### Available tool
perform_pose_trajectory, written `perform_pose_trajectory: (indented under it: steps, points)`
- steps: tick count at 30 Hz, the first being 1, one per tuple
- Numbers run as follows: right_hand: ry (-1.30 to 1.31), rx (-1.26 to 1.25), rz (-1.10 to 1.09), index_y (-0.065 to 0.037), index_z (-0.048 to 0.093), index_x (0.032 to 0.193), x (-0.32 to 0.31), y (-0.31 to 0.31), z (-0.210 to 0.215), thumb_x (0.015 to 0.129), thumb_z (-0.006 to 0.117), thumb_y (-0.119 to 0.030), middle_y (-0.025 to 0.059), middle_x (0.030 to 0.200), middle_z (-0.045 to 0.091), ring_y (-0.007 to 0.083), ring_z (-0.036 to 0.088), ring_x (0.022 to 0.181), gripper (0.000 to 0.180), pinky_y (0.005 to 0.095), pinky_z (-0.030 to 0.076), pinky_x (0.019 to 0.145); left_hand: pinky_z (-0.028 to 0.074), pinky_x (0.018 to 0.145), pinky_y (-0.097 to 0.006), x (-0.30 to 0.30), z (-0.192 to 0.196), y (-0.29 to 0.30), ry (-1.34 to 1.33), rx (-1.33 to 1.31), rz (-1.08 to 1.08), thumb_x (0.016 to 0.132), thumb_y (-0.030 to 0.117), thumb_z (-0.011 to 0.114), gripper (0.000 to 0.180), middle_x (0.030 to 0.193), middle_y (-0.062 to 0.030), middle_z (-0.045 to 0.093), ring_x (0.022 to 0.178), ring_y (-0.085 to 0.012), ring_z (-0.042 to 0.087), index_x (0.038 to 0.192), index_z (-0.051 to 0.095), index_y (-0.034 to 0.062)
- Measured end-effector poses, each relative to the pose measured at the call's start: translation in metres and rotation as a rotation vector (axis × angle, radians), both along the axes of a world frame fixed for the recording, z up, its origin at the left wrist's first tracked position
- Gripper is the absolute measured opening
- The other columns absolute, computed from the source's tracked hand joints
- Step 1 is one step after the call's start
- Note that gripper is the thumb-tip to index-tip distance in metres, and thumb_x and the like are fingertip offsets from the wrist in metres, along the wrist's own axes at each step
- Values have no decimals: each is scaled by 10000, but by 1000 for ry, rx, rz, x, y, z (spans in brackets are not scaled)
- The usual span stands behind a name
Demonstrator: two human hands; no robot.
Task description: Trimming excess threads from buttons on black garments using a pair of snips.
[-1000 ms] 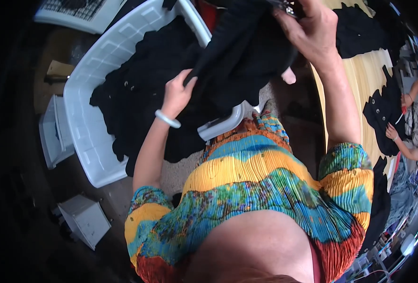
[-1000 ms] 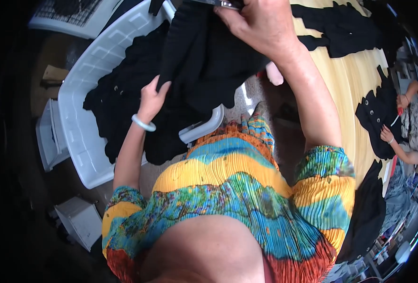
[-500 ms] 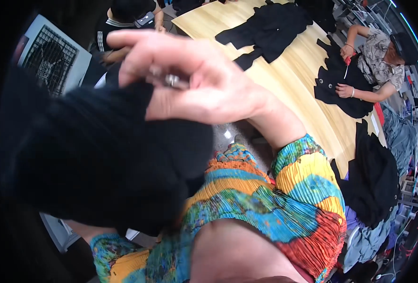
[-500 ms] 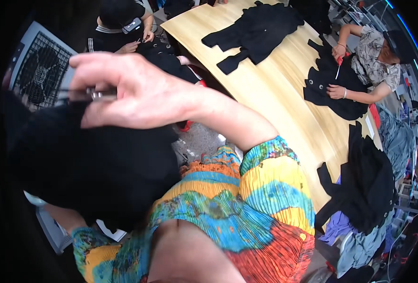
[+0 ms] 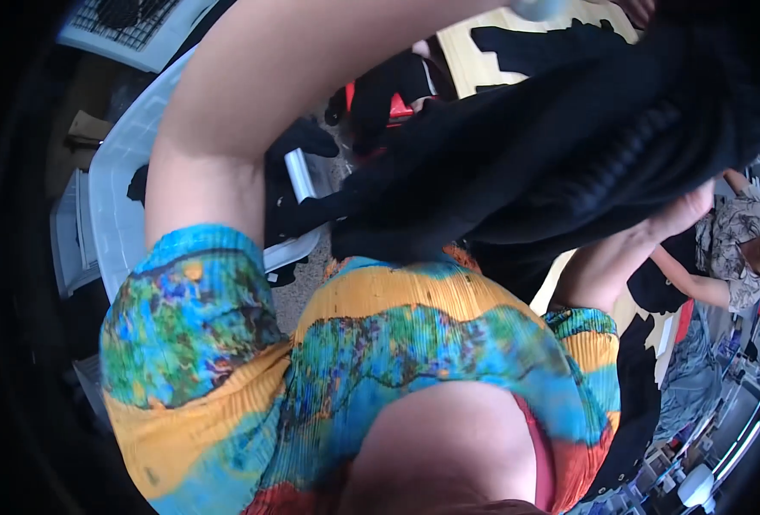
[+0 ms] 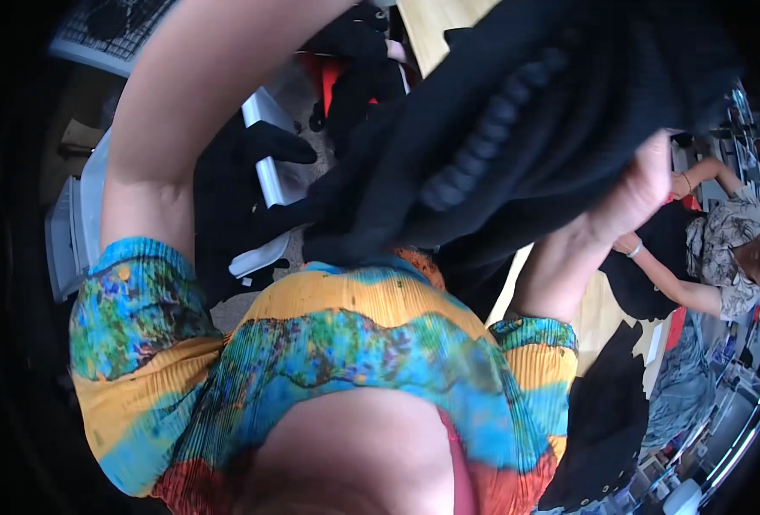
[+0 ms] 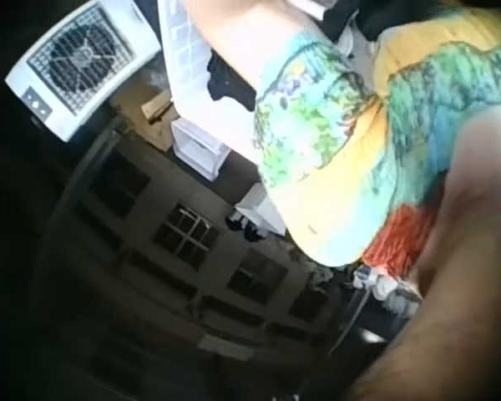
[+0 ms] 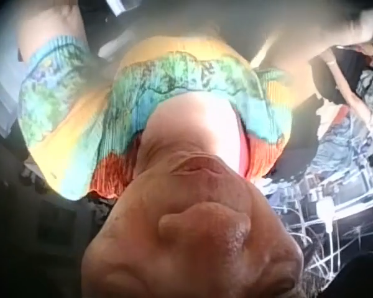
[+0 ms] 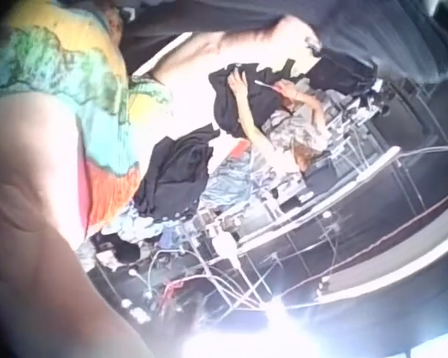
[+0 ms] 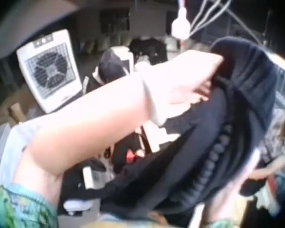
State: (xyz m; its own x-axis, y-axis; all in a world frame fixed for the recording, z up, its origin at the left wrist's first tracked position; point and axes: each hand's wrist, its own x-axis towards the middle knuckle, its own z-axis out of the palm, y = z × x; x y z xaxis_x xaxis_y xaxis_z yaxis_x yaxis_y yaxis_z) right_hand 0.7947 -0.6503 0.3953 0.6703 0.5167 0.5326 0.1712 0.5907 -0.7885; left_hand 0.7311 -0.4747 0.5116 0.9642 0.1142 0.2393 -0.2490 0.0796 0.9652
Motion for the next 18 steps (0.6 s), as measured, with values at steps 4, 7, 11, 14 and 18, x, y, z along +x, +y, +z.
perform_pose_trajectory:
  steps: [4,7,11,14,18]
  points:
    - [33,85,-213,34,486,1006,-14,-9,19,724,514,-64,134,977,528,219,495,874,300,350,378,808,477,597,-224,-23,41,10,571,-198,282,779,325,599,312,706,-71,555,634,-144,566,773,543,18]
    - [57,137,-201,34,491,1003,-31,-2,26,727,488,-58,141,1003,512,219,463,914,291,362,343,834,489,626,-218,-58,-32,79,104,-187,125,773,276,610,342,831,-126,607,676,-148,596,933,558,-22]
    - [50,197,-406,36,498,999,98,-47,23,731,453,-51,152,1038,492,220,421,968,286,378,296,868,475,782,-278,-98,-94,133,429,-118,308,891,291,383,397,995,-145,563,950,-206,553,1161,432,5]
    - [60,264,-501,36,503,996,104,-44,26,733,427,-45,159,1063,476,220,389,1008,286,390,260,893,479,744,-252,-157,-132,148,513,-462,501,880,256,428,376,1038,-132,552,899,-200,571,1149,435,-7]
    - [129,345,-535,38,509,993,198,-75,18,737,392,-38,170,1098,455,220,347,1062,291,407,213,927,510,659,-301,-237,-177,145,485,-783,783,852,193,490,246,918,-157,584,791,-234,597,986,512,-12]
